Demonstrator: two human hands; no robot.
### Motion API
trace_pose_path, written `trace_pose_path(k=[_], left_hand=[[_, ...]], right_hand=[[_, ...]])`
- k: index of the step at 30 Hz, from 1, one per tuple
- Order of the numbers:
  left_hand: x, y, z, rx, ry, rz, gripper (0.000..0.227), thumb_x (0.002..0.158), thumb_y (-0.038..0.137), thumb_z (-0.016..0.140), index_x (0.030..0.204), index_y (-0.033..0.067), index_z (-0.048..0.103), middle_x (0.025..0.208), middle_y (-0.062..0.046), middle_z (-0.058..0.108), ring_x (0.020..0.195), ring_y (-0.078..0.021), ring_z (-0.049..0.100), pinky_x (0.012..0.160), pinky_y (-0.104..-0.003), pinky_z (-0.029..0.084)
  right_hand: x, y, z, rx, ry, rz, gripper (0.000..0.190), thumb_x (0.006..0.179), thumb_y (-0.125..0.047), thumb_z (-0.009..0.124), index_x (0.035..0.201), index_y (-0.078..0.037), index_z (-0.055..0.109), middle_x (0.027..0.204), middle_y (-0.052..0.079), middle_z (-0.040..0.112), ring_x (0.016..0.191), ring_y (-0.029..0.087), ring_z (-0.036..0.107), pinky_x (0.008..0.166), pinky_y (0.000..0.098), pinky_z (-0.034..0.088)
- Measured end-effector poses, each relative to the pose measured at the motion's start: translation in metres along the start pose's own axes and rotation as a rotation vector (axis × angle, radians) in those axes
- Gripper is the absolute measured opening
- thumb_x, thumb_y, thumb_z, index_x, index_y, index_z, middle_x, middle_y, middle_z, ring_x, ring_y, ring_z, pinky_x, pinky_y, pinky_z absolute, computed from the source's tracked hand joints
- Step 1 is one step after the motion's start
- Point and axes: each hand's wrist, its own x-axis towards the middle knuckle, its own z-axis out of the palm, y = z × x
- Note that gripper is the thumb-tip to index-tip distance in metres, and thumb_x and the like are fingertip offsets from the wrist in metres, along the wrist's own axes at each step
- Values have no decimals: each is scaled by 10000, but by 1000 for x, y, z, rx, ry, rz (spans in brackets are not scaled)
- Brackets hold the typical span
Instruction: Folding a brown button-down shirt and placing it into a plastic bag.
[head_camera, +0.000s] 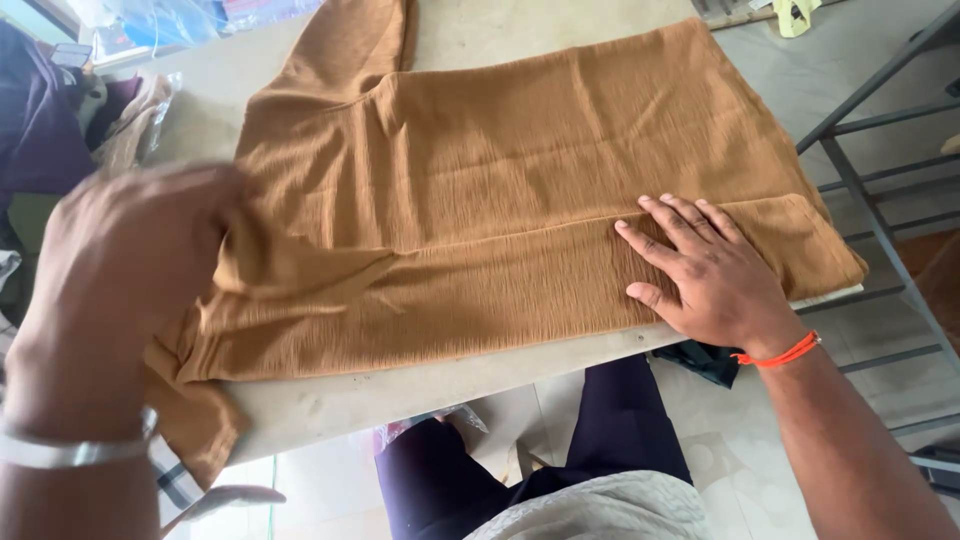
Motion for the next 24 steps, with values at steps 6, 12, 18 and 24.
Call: trace_pose_path(k=[6, 12, 18, 24], left_hand=[[80, -1, 53, 10, 91, 105, 218, 1029, 180, 666, 1169, 265, 811, 1095, -39, 775, 924, -280, 731, 884, -435, 565], [81, -42, 130, -444, 247, 33, 576, 875, 122, 717, 1435, 38, 611, 1376, -194, 659, 1226, -342, 662, 1009, -428, 538], [22, -23, 146, -180, 4, -369, 582, 939, 312, 776, 1402, 3, 606, 1157, -260, 674, 1048, -404, 655, 872, -517, 520], [-1, -34, 177, -306, 211, -279, 316, 1062, 307, 665, 1216, 45, 751, 1164, -185, 708, 1064, -404, 654, 914, -492, 510]], right_hand=[[1, -2, -3, 8, 10, -4, 658, 925, -525, 559, 1484, -179, 522, 1567, 142, 448, 1435, 324, 413, 1215, 478, 268], [1, -2, -5, 13, 18, 3, 643, 929, -530, 554, 1473, -188, 528, 1570, 138, 448, 1433, 320, 414, 1213, 470, 268], [2, -1, -3, -3, -10, -5, 671, 928, -552, 537, 1484, -176, 528, 1567, 156, 441, 1425, 347, 412, 1199, 484, 261], [31, 2, -21, -7, -121, -74, 714, 838, -557, 649, 1422, -150, 589, 1471, 206, 521, 1366, 351, 467, 1125, 514, 318]])
